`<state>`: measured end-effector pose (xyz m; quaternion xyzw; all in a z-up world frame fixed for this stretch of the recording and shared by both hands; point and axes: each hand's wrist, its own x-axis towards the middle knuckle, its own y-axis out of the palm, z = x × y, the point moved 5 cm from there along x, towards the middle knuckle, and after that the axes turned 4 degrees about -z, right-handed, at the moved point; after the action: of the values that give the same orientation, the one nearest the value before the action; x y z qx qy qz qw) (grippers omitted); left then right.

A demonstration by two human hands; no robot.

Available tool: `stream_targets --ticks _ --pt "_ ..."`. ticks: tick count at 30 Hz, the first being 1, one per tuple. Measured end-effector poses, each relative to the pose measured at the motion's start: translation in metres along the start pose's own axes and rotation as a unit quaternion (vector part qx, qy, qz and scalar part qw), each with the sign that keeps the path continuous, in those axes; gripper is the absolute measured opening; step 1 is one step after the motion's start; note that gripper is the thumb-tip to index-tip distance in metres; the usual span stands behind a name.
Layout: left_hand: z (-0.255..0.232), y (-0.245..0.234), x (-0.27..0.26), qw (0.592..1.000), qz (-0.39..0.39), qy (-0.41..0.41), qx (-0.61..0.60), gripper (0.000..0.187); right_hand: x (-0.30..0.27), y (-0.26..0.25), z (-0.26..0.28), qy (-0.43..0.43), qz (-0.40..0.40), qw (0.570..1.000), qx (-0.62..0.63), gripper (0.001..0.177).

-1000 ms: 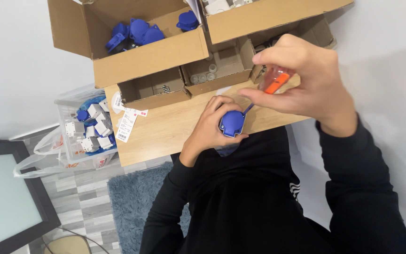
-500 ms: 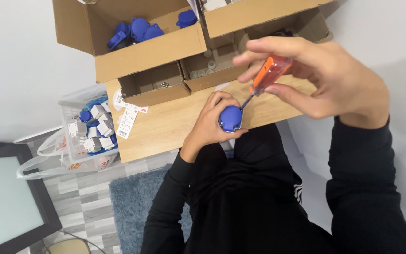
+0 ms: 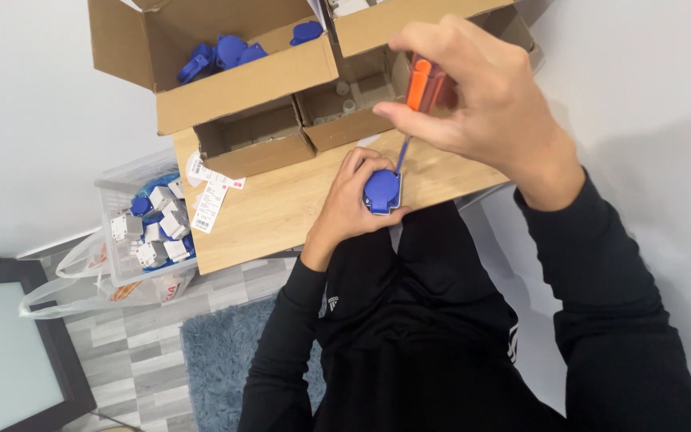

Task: The person assembles a blue electrical socket by inserting a black internal component, attaching a white plastic ring, and securing the assembly with screws using an orange screwdriver. The person handles multiple small parts from cardboard boxes on a wooden table.

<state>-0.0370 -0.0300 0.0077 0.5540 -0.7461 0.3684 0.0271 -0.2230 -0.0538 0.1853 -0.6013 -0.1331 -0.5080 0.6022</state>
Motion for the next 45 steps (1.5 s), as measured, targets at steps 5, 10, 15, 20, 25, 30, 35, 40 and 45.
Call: stream_targets --ticks 5,10,15,20,25,30,35,40,45 --pt "0.001 0.002 -0.001 1.0 -0.006 0.016 0.005 0.063 0.016 -0.021 0.01 0.112 0.127 0.961 0.217 0.061" --pt "0.0 0.002 -0.001 1.0 -0.004 0.012 0.01 0.063 0.02 -0.018 0.006 0.117 0.146 0.946 0.265 0.069" --pt "-0.002 0.004 -0.003 1.0 -0.009 0.009 0.027 0.063 0.012 -0.008 -0.003 0.04 0.067 0.994 0.077 0.064" --pt "-0.008 0.003 -0.004 0.999 -0.017 0.01 0.037 0.062 0.005 0.004 0.006 0.052 0.005 0.999 0.005 0.055" --pt "-0.008 0.005 -0.007 0.998 -0.019 0.019 0.052 0.063 -0.005 0.009 0.008 0.035 -0.027 0.992 -0.115 0.052" --pt "-0.003 0.006 -0.009 0.999 -0.02 0.027 0.04 0.061 -0.011 -0.013 0.002 0.013 -0.101 0.993 -0.067 0.036" --pt "-0.002 0.004 -0.007 0.992 -0.047 0.067 0.099 0.061 -0.01 -0.033 -0.013 0.095 -0.113 0.989 -0.027 0.043" --pt "-0.007 0.002 -0.006 0.966 -0.092 0.094 0.222 0.06 -0.004 -0.027 -0.035 0.107 -0.115 0.978 0.141 0.029" --pt "-0.032 0.005 -0.016 0.932 -0.137 0.18 0.283 0.067 0.0 -0.007 -0.074 0.241 -0.005 0.959 0.152 0.018"
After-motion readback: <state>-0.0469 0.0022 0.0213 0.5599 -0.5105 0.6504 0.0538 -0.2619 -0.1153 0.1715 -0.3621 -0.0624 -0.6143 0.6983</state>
